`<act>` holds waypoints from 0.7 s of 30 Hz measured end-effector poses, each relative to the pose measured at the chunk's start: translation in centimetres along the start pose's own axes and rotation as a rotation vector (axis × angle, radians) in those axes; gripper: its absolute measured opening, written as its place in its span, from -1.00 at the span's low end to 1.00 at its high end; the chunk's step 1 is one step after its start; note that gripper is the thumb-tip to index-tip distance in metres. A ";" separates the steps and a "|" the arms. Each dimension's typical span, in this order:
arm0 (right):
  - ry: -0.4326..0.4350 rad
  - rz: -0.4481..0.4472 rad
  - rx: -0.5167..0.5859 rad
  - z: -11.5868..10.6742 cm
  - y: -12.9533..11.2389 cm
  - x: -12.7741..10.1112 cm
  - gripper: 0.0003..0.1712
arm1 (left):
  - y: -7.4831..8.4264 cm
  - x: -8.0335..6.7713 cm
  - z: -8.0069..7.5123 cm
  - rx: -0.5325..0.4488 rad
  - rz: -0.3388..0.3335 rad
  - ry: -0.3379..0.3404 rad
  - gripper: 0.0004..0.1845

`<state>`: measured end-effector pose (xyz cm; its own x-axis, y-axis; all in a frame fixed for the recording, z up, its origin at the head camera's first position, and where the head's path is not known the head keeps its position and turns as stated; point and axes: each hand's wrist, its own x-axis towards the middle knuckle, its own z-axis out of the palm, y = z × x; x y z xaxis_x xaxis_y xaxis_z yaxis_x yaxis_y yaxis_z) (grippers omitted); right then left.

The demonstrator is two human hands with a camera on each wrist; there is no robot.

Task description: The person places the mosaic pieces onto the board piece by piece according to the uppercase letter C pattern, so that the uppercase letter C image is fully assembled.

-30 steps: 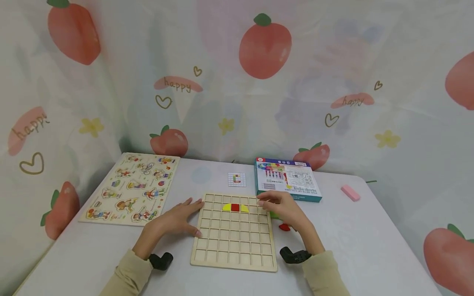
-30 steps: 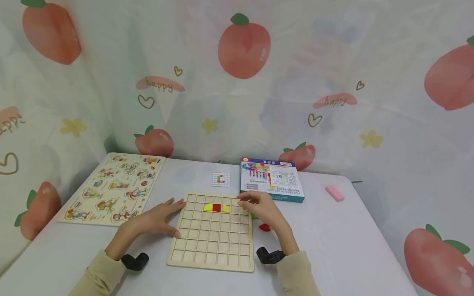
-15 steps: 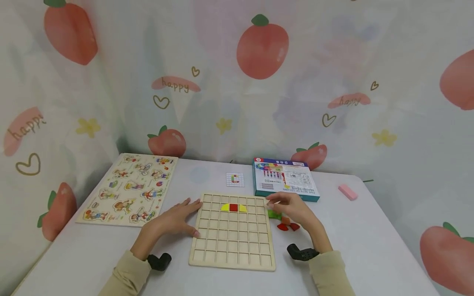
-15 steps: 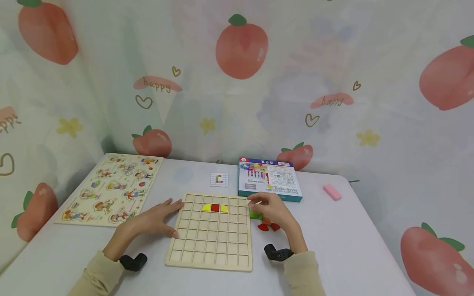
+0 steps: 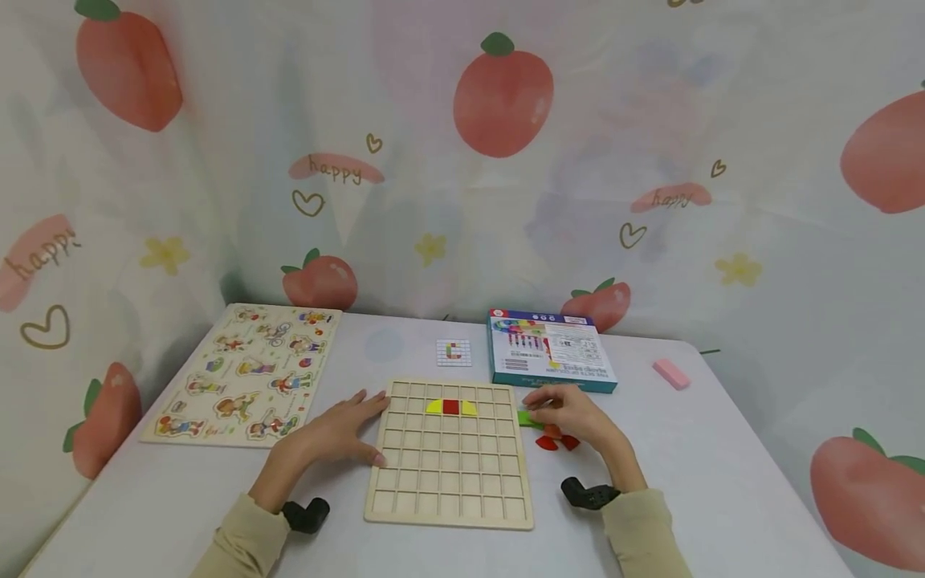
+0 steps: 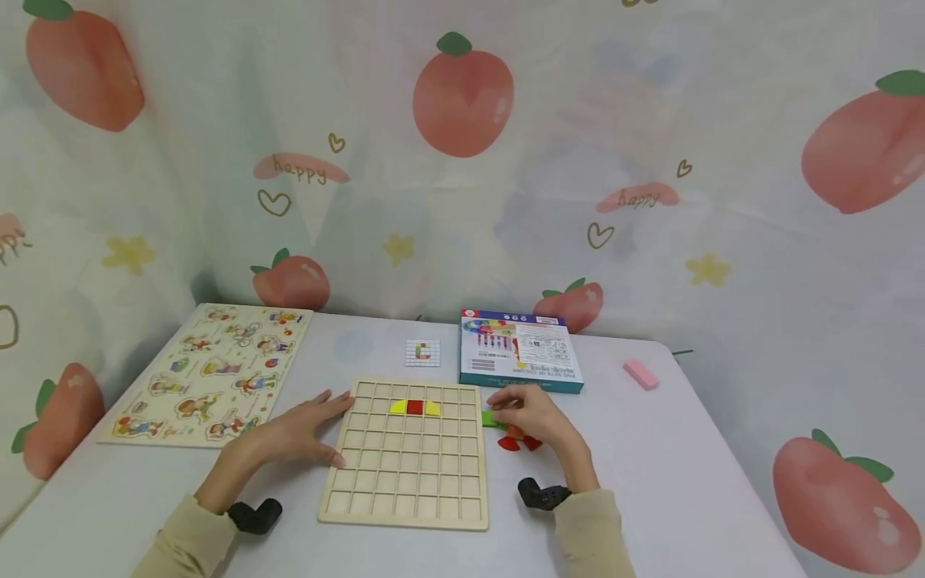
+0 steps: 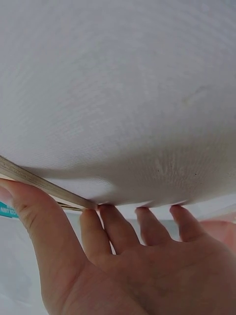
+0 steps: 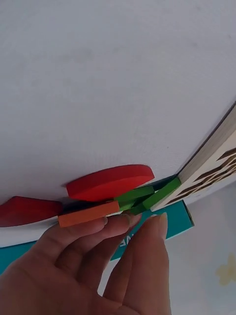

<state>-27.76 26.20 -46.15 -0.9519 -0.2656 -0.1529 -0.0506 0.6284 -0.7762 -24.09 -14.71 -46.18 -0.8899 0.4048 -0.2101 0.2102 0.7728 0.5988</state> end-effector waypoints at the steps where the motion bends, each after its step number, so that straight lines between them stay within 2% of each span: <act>1: 0.000 -0.004 -0.021 0.0 0.0 0.0 -0.70 | 0.0 0.0 0.0 0.003 0.003 0.000 0.05; 6: 0.002 0.005 -0.111 0.4 -0.5 -0.2 -0.65 | 0.6 -0.3 -0.3 0.010 0.020 -0.007 0.04; 10: 0.008 0.013 -0.160 0.9 -1.0 -0.1 -0.66 | 0.5 -0.4 -0.4 0.013 0.025 0.000 0.05; 21: 0.037 0.067 -0.188 1.2 -1.3 -0.1 -0.72 | -0.3 0.1 0.0 0.001 0.061 0.019 0.07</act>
<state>-27.21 24.54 -45.84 -0.9654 -0.1939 -0.1746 -0.0394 0.7700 -0.6369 -24.26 -14.89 -46.32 -0.8829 0.4421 -0.1585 0.2649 0.7474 0.6093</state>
